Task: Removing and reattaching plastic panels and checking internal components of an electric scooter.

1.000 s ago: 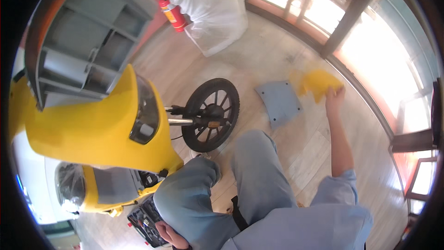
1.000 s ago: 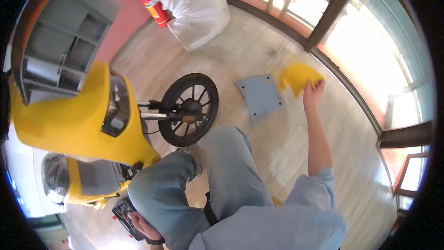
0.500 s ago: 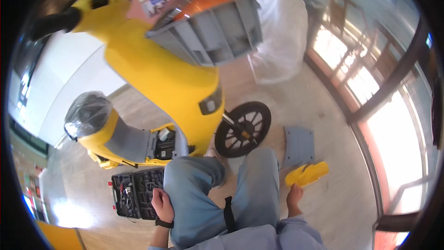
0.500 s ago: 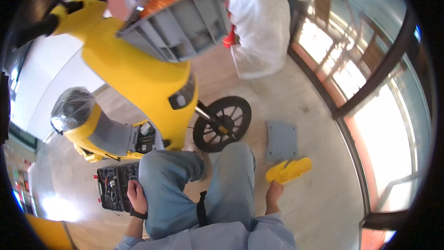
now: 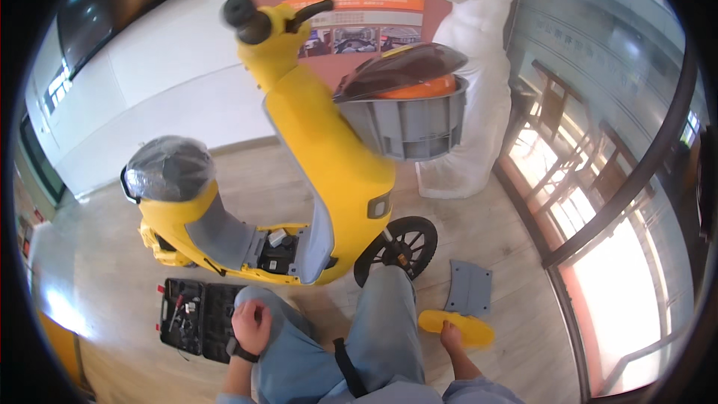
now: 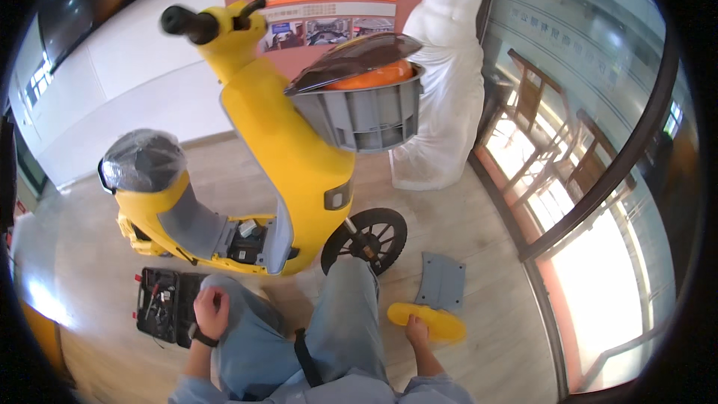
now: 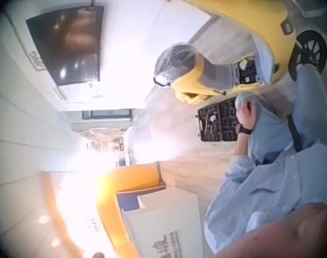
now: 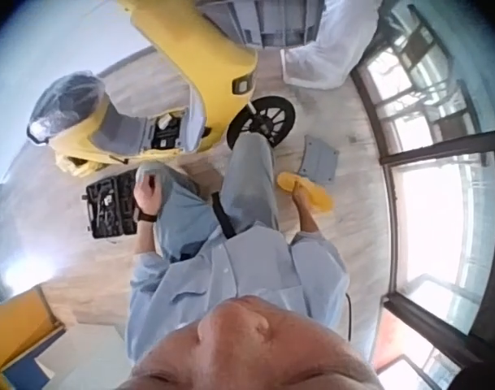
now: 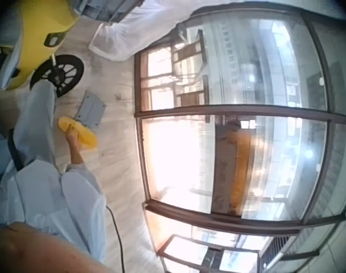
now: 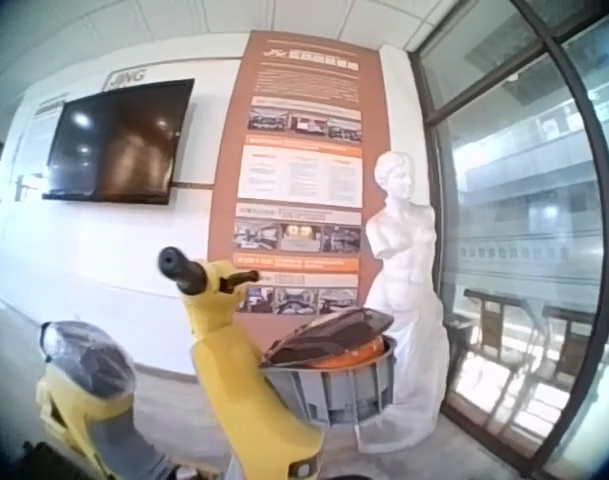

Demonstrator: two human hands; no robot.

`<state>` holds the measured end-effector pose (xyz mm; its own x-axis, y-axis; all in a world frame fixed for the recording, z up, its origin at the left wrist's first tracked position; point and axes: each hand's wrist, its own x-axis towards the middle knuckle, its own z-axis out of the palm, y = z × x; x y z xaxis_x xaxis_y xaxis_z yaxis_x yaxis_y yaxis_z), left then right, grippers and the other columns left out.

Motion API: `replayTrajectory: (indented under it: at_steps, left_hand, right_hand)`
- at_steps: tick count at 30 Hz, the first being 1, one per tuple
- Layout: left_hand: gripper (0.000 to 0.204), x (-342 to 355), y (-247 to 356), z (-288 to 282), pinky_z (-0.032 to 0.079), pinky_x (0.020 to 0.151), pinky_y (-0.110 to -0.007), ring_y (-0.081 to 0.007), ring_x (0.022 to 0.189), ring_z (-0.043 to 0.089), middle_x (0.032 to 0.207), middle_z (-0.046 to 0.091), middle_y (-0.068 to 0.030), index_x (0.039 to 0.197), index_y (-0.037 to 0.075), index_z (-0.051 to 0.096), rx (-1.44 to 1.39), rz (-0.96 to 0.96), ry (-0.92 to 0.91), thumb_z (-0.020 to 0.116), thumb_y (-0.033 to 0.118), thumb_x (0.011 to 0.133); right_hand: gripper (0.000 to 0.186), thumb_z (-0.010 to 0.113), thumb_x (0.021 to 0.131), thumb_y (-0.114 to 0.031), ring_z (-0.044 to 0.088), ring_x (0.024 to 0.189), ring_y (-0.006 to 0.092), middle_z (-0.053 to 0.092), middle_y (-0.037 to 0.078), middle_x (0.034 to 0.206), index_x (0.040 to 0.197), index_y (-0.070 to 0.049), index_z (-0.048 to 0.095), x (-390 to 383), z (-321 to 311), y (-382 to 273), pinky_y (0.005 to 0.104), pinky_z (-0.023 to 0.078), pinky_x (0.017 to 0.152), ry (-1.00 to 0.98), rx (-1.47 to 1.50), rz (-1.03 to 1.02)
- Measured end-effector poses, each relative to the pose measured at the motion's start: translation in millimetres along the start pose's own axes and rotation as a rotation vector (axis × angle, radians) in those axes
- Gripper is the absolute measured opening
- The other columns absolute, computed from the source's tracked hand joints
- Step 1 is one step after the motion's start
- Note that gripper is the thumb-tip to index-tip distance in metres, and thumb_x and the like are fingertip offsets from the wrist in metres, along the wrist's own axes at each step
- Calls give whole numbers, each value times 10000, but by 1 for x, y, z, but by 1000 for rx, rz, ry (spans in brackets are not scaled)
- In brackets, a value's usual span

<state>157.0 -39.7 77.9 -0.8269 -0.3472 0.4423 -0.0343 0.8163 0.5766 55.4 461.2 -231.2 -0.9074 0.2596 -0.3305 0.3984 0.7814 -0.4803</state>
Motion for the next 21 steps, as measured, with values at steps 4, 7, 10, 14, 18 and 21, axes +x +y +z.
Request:
replayTrajectory:
  at_steps: [4, 7, 10, 14, 18, 21]
  left_hand:
    - [103, 47, 3, -8, 447, 574, -388, -292, 639, 569, 676, 575, -114, 775, 46, 587, -36, 51, -84, 618, 142, 796]
    - [101, 84, -12, 7, 465, 620, -417, -313, 712, 586, 723, 590, -97, 785, 75, 592, -19, 103, -133, 598, 174, 807]
    - [176, 105, -37, 41, 485, 681, -434, -318, 792, 609, 783, 624, -108, 793, 71, 613, 25, 186, -293, 560, 236, 825]
    - [225, 120, -46, 85, 493, 681, -451, -327, 783, 620, 779, 633, -120, 805, 85, 639, 101, 244, -490, 541, 284, 837]
    - [228, 112, -62, 131, 509, 674, -450, -329, 774, 641, 798, 658, -127, 830, 123, 659, 94, 259, -632, 550, 323, 830]
    - [223, 108, -43, 130, 514, 680, -442, -318, 783, 647, 792, 661, -122, 838, 138, 661, 70, 258, -728, 562, 339, 829]
  right_hand:
    - [301, 450, 889, -226, 556, 840, 462, 591, 272, 840, 850, 46, 576, 21, -34, -96, 507, 427, 743, 207, 132, -416]
    - [231, 488, 890, -183, 528, 692, 351, 564, 202, 748, 846, 35, 552, -7, -91, -227, 394, 425, 639, 276, 353, -630]
    - [214, 525, 911, -197, 453, 610, 126, 524, 36, 664, 833, 0, 559, -52, -124, -343, 262, 386, 575, 55, 583, -689]
    - [276, 528, 930, -250, 513, 629, 129, 562, 69, 667, 849, 7, 586, -95, -123, -432, 287, 412, 589, 13, 424, -894]
    - [315, 488, 939, -284, 633, 778, 366, 622, 213, 780, 921, -4, 630, -92, -69, -463, 405, 481, 655, 53, 455, -971]
    - [303, 476, 938, -263, 593, 733, 398, 595, 215, 751, 847, -7, 609, -84, -44, -462, 424, 456, 621, 31, 559, -942]
